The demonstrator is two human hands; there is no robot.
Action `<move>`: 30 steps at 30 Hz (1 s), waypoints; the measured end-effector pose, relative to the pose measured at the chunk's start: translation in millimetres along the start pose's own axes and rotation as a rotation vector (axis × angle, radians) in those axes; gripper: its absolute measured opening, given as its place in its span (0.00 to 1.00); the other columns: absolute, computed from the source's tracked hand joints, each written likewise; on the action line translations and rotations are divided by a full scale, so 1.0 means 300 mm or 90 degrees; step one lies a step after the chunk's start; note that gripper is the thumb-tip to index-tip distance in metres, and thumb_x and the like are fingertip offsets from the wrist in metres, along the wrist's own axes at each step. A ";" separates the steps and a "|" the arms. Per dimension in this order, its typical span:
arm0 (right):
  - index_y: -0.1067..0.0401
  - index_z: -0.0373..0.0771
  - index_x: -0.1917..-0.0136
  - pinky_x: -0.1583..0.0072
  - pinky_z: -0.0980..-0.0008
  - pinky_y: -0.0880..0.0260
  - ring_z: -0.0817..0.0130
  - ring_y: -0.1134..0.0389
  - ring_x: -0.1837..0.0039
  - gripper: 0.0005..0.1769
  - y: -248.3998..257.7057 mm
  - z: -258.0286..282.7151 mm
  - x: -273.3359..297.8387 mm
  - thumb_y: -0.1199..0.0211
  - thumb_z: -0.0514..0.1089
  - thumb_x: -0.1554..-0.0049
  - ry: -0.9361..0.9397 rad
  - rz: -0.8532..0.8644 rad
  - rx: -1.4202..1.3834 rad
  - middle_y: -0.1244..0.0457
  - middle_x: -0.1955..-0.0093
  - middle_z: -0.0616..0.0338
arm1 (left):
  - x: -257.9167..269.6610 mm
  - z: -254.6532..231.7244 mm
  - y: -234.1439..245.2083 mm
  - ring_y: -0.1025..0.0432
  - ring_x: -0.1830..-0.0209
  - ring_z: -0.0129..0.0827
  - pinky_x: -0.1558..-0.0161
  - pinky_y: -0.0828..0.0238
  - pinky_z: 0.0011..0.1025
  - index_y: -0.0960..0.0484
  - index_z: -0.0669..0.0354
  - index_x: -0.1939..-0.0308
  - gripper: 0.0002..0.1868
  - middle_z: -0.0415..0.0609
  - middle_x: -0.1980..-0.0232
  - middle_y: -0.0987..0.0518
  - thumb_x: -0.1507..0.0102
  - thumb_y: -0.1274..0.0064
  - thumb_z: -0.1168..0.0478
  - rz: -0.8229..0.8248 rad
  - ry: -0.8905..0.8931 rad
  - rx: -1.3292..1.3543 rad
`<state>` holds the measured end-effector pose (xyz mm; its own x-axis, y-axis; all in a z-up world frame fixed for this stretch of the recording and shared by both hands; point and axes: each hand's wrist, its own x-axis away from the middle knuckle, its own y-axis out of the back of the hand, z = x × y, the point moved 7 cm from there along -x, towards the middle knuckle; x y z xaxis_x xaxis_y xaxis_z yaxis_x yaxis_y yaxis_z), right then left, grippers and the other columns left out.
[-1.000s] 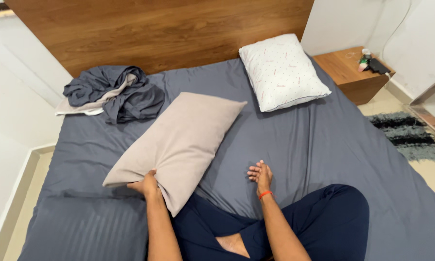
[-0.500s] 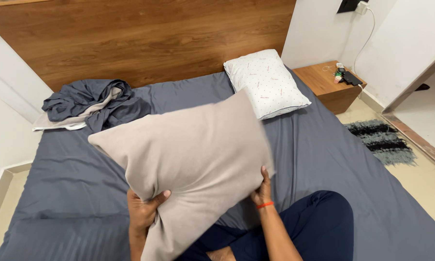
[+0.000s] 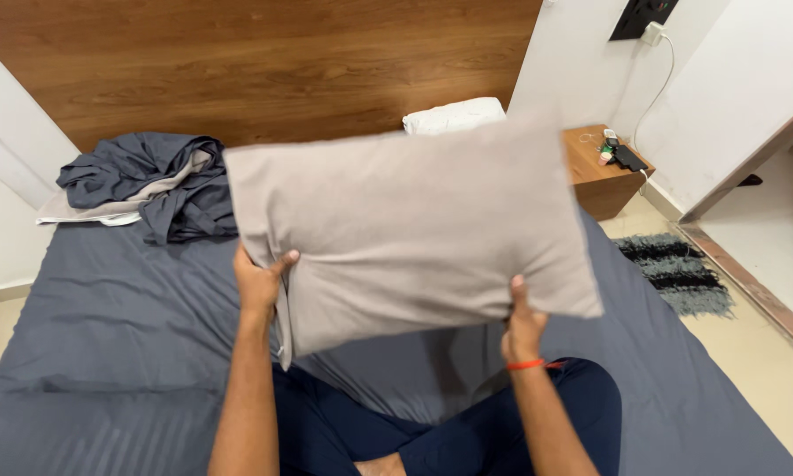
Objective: The person sits on a bed and places a pillow into a pillowcase. They align the pillow with the case, insert it, and smooth the fabric to fit properly.
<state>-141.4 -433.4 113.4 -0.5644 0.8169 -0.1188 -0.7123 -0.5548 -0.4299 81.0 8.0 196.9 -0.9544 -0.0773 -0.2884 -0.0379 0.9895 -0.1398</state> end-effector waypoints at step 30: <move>0.50 0.53 0.18 0.27 0.27 0.73 0.45 0.64 0.16 0.46 -0.386 -0.338 -0.072 0.51 0.74 0.43 0.305 0.451 1.016 0.60 0.16 0.49 | 0.263 0.373 -0.530 0.55 0.20 0.54 0.26 0.67 0.56 0.38 0.57 0.24 0.40 0.62 0.22 0.41 0.33 0.54 0.38 0.233 -0.283 -0.647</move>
